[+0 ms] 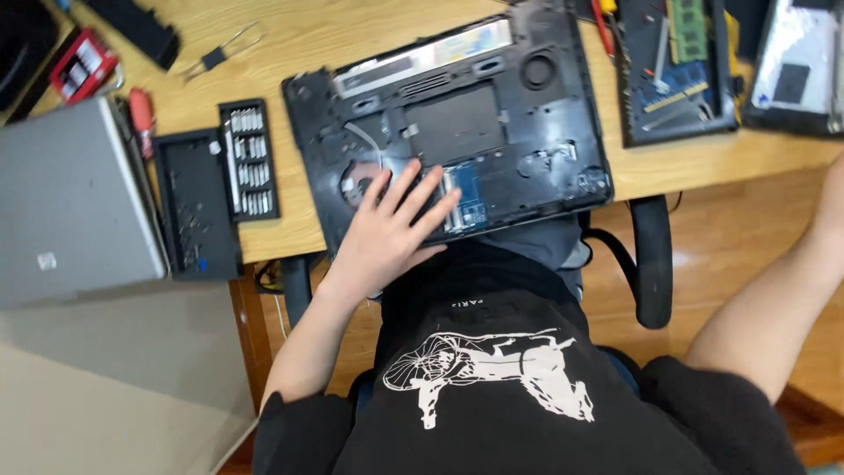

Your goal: Disassembling and reassembling a laptop to repair or replace internal components.

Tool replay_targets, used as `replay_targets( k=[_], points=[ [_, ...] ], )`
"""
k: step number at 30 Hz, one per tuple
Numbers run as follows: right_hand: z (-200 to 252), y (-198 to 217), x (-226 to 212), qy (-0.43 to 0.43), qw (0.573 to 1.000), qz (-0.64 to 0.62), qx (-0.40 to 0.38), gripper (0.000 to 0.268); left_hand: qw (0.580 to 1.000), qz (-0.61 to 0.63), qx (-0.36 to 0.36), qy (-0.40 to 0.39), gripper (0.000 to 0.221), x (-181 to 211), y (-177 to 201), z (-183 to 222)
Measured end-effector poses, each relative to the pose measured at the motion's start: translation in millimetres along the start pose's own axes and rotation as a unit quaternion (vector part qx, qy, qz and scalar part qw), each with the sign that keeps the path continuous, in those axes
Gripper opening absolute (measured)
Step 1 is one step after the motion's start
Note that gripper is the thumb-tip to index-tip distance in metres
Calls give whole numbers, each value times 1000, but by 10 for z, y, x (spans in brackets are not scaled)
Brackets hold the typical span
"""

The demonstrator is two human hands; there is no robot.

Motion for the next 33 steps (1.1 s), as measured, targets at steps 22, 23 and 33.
replay_targets(
  k=[22, 23, 33],
  points=[
    [881, -2972, -1592, -105, 916, -350, -166, 47, 975, -88, 179, 95, 61, 138, 172, 397],
    [873, -2916, -1697, -101, 917, -349, -166, 47, 974, -89, 183, 95, 61, 148, 215, 363],
    [605, -2400, -3837, 278, 948, -151, 16, 57, 895, 205, 381, 105, 93, 84, 689, 40]
  ],
)
Point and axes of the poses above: each hand's wrist, its own z-axis away from the middle knuckle, its own y-axis out of the back of the hand, x = y × z, the point moved 10 cm from there along -z, towards the middle knuckle, and after that the axes turned 1 degree about -x, right-handed, at the moved point
